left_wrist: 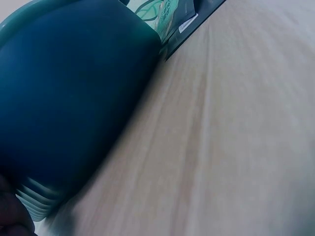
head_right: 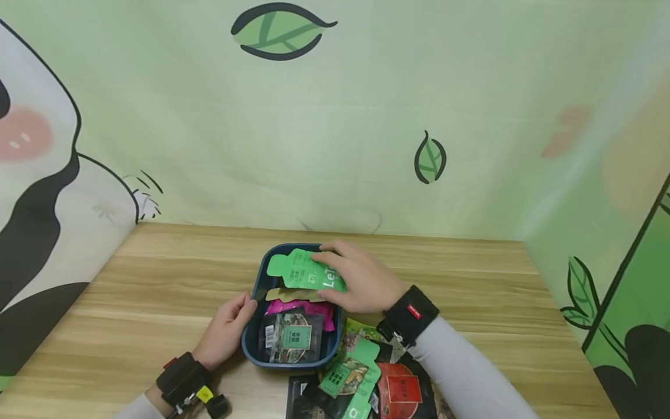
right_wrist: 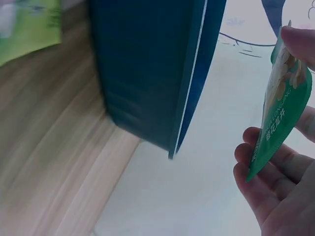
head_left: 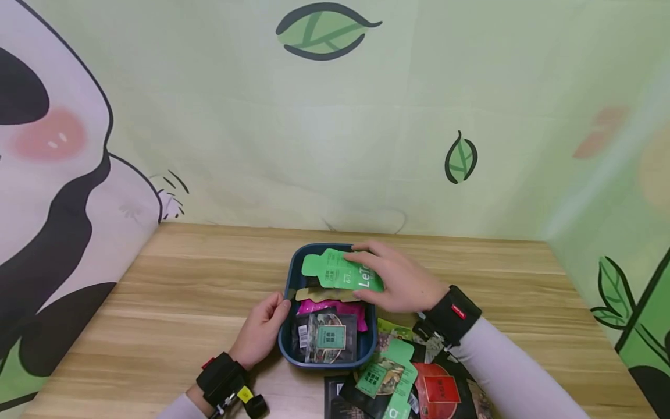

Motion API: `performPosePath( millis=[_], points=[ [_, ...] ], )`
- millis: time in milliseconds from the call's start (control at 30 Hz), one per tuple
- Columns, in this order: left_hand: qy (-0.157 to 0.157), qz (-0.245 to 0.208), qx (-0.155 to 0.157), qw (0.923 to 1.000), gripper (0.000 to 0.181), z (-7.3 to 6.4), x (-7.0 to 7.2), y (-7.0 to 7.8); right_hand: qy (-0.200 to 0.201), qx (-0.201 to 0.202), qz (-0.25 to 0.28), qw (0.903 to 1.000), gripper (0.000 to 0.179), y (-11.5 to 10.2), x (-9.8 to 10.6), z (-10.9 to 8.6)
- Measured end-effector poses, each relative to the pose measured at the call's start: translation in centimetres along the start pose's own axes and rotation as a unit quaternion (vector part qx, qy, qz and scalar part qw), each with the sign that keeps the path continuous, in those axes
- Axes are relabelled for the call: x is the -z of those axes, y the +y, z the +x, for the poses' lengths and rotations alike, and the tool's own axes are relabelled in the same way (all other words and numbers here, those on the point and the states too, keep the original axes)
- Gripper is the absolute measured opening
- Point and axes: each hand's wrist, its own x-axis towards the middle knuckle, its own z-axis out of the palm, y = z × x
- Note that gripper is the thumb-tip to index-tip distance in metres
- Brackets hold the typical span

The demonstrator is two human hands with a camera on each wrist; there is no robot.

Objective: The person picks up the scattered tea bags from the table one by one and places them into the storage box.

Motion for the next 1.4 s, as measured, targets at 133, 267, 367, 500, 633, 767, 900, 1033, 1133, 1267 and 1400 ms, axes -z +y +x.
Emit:
performPosePath(
  millis=[133,267,367,500,633,767,900,1033,1133,1267,1400],
  points=[
    [0.0,0.001,-0.005,1.0,0.029,0.0,0.0,-0.1,0.002,0.004,0.003,1.0,0.064,0.2,-1.0,1.9],
    [0.004,0.005,-0.003,1.0,0.028,-0.1,-0.1,-0.1,-0.006,0.007,-0.001,1.0,0.064,0.4,-2.0,3.2],
    [0.005,0.007,-0.003,1.0,0.027,-0.1,-0.2,0.3,-0.01,0.008,0.001,0.9999,0.063,0.6,-2.5,3.7],
    [-0.002,0.008,-0.001,1.0,0.027,-0.2,-0.3,1.0,-0.014,0.007,0.009,0.9998,0.065,0.9,-2.8,3.9],
    [-0.007,0.004,0.002,1.0,0.027,-0.3,-0.2,1.1,-0.031,0.001,0.001,0.9995,0.085,1.1,-2.9,3.8],
    [-0.007,-0.002,0.004,1.0,0.028,-0.3,-0.1,0.5,-0.051,-0.004,-0.014,0.9986,0.103,1.3,-2.9,3.4],
    [-0.007,-0.011,0.005,0.9999,0.029,-0.2,0.0,-0.1,-0.057,-0.004,-0.011,0.9983,0.102,1.6,-2.7,2.8],
    [-0.012,-0.007,0.01,0.9999,0.029,-0.2,0.2,0.3,-0.056,-0.012,-0.005,0.9984,0.1,2.1,-2.3,1.9],
    [-0.018,0.001,0.007,0.9998,0.027,-0.5,0.3,1.5,-0.056,-0.024,0.003,0.9981,0.099,2.8,-1.9,0.7],
    [-0.02,0.005,0.008,0.9998,0.026,-0.9,0.4,3.2,-0.057,-0.05,0.016,0.997,0.099,4.0,-1.3,-1.7],
    [-0.017,0.007,0.007,0.9998,0.027,-1.1,0.4,3.8,-0.06,-0.084,0.017,0.9945,0.096,5.3,-0.9,-4.6]
  ],
)
